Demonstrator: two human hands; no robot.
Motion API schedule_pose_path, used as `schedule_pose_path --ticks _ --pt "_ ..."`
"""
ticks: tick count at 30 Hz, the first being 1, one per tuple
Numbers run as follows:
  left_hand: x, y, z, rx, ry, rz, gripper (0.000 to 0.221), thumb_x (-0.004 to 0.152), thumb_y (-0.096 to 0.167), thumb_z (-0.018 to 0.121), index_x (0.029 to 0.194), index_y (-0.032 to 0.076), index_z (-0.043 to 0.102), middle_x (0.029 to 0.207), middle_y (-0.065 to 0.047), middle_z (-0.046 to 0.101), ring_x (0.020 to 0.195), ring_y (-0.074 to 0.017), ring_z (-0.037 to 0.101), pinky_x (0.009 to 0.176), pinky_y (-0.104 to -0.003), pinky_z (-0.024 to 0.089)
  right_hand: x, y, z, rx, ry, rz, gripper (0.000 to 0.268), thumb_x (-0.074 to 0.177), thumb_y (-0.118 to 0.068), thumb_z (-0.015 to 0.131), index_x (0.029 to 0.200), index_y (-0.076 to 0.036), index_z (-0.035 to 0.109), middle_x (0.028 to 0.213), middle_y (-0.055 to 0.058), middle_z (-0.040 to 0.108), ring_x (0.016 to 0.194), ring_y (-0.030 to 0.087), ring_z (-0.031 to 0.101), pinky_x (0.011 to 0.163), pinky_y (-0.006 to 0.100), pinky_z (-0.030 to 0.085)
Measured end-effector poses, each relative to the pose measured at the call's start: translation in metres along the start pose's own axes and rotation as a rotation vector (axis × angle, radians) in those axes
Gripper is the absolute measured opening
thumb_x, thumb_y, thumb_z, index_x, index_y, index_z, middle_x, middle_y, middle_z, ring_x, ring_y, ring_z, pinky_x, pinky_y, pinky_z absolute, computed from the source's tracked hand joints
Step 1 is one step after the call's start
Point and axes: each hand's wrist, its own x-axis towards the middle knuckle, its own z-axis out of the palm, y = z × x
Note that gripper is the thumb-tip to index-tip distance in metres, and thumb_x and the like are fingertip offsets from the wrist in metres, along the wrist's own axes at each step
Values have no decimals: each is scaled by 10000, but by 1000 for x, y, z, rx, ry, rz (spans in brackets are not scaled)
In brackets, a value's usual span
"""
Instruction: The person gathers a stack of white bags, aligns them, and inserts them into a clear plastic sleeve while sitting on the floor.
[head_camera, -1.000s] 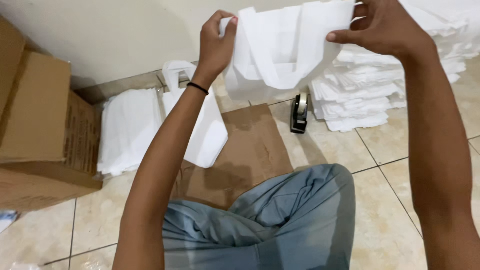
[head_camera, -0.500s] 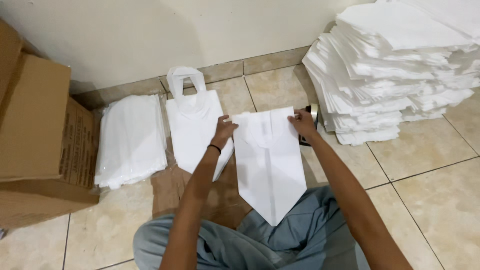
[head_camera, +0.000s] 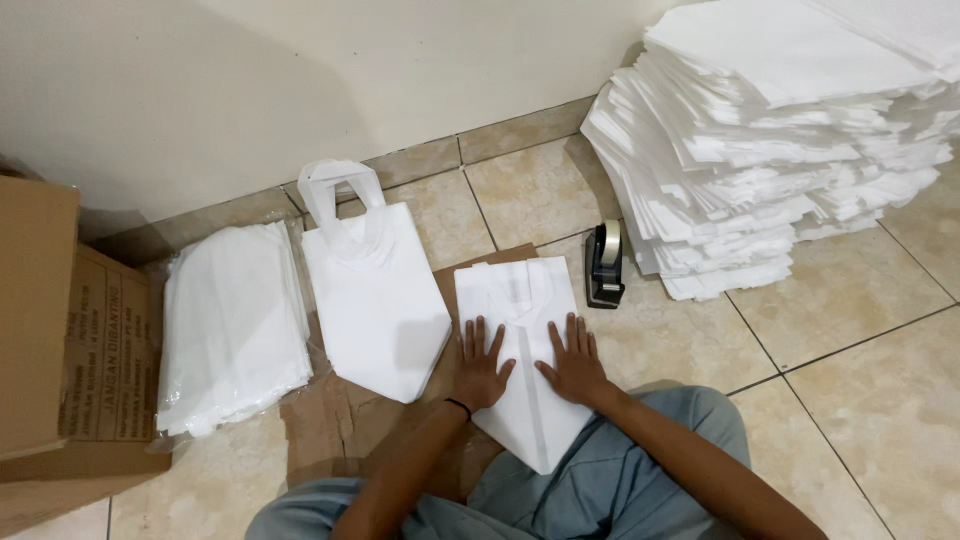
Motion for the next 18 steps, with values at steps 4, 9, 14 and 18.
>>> schedule_pose_path --ticks 4,9,14,18 --pt "25 -3 -31 264 -40 -16 639 1032 431 40 1609 157 32 1647 -223 68 1529 -365 52 1222 -497 38 39 3 -15 28 48 -22 750 1031 -551 336 1596 -105 128 1624 291 35 1516 425 11 1230 538 54" --pt "99 -32 5 141 290 -47 603 1032 374 237 1608 223 143 1656 -195 85 1533 -363 62 1221 -540 28 85 8 -13 -2 187 -2 713 1028 -560 259 1607 -168 120 1648 236 23 1531 374 0 1230 512 32" --pt "109 -35 15 63 352 -44 637 976 300 351 1585 167 217 1632 -218 155 1522 -379 116 1224 -542 63 84 13 -11 72 194 4 716 1027 -555 290 1607 -171 120 1651 225 10 1531 365 -13 1227 519 24" --pt "111 -25 -3 -212 777 32 304 996 184 400 1280 109 476 1209 -83 427 1222 -287 442 1102 -505 271 99 39 -14 324 158 -84 762 1013 -638 307 1606 -185 151 1643 209 100 1528 366 61 1225 542 26"
